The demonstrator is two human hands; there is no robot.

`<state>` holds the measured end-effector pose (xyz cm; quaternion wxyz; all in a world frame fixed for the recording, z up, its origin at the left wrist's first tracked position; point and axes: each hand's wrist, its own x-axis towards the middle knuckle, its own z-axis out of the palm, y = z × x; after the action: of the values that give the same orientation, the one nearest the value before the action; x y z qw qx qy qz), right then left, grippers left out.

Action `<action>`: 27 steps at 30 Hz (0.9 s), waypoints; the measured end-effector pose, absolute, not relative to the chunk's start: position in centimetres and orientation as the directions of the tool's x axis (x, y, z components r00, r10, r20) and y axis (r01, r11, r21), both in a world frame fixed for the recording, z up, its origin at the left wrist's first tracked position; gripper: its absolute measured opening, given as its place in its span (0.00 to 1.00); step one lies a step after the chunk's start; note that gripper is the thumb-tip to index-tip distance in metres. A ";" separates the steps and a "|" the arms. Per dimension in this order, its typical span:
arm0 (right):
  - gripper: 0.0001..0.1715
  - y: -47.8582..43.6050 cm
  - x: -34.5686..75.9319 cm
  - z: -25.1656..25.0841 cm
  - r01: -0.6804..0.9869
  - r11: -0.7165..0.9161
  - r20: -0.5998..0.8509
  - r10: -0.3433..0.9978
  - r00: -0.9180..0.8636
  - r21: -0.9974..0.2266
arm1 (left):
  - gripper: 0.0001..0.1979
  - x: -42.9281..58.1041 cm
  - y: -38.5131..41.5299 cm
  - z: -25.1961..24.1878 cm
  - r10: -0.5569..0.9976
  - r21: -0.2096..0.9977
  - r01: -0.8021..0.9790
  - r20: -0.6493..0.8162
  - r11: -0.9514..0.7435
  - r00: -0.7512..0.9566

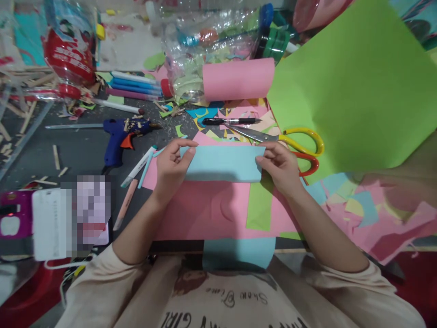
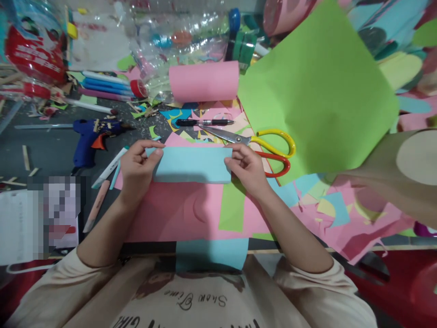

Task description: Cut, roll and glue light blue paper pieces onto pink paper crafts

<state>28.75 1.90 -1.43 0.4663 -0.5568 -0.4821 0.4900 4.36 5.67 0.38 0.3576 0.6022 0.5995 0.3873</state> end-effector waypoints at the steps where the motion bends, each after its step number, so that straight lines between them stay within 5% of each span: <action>1: 0.12 1.9 28.8 -1.4 0.083 -0.101 -0.097 0.994 0.052 -0.991 | 0.05 4.4 5.6 0.4 1.000 0.897 0.441 0.029 -0.023 -0.008; 7: 0.12 2.2 29.0 -0.6 0.259 -0.045 -0.059 0.997 -0.048 -0.965 | 0.03 4.7 5.2 0.3 0.994 0.905 0.424 -0.013 -0.034 0.109; 17: 0.11 2.4 29.3 -1.1 0.281 -0.102 -0.151 0.976 -0.157 -0.954 | 0.09 4.4 5.2 -0.4 0.988 0.808 0.569 0.107 -0.152 0.111; 23: 0.10 2.4 29.0 -0.9 0.400 -0.025 -0.107 0.977 -0.184 -0.916 | 0.14 4.5 4.5 -0.5 0.890 0.569 0.694 0.378 -0.440 0.254; 27: 0.09 2.3 28.8 -0.7 0.414 0.017 -0.076 0.975 -0.208 -0.910 | 0.10 4.8 3.2 -0.2 0.714 0.448 0.560 0.368 -0.697 0.595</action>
<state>28.81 2.33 -0.75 0.3171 -0.5437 -0.6389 0.4424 4.78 3.25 -0.19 0.1440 0.8813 0.3615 0.2680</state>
